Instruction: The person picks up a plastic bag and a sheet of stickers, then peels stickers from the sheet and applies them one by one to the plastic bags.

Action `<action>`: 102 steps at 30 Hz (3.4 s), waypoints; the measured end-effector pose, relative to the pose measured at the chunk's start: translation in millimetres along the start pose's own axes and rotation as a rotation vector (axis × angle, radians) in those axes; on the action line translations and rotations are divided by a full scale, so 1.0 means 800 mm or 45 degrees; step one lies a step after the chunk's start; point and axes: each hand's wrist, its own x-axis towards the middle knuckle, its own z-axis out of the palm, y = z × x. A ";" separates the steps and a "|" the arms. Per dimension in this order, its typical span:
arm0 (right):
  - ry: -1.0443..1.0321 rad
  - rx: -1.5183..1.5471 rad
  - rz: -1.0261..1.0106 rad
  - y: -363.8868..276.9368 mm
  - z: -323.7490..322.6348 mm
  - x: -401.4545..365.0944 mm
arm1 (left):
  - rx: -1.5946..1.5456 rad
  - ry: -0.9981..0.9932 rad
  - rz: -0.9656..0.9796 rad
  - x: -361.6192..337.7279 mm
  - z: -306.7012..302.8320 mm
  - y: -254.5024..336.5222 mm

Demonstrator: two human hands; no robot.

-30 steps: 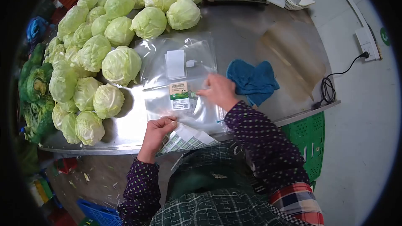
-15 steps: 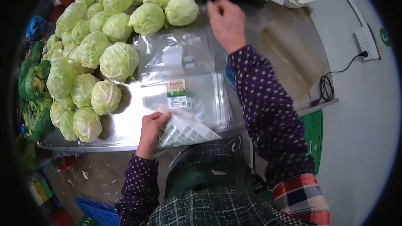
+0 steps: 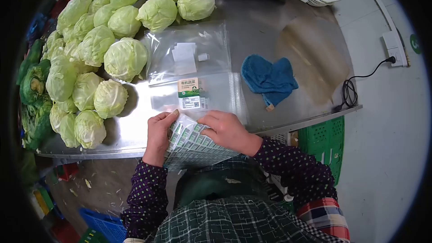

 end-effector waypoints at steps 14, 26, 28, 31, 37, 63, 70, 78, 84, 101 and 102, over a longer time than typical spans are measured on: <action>0.356 0.270 0.243 0.029 -0.007 0.044 | 0.249 -0.048 0.018 -0.003 -0.011 0.005; 0.047 -0.503 -0.201 0.067 0.013 0.042 | 0.616 -0.491 0.002 -0.032 0.000 0.013; 0.033 -0.378 -0.088 0.081 0.016 0.050 | 0.653 -0.763 0.317 -0.053 0.013 0.015; -0.108 -0.013 0.243 0.086 -0.009 0.074 | 0.530 -0.443 0.248 -0.020 0.008 0.012; 0.329 0.101 0.034 0.038 -0.136 0.161 | 0.413 -0.020 0.038 -0.002 0.007 0.001; 0.330 -0.257 -0.282 -0.016 -0.013 0.001 | 0.303 0.006 0.033 0.023 -0.006 0.000; 0.237 -0.123 0.628 0.076 0.009 0.067 | 0.423 -0.062 0.087 0.018 -0.005 0.002; 0.135 -0.614 -0.211 0.077 0.024 0.038 | 0.572 -0.470 0.190 -0.026 -0.002 0.002; 0.186 -0.018 0.155 0.094 -0.040 0.106 | 0.603 -0.457 0.363 -0.011 0.000 0.014; -0.040 -0.153 -0.210 0.013 -0.006 -0.012 | 0.229 0.035 0.026 0.021 -0.018 0.010; 0.035 -0.236 -0.335 0.014 -0.005 -0.013 | 0.231 0.031 0.027 0.021 -0.017 0.010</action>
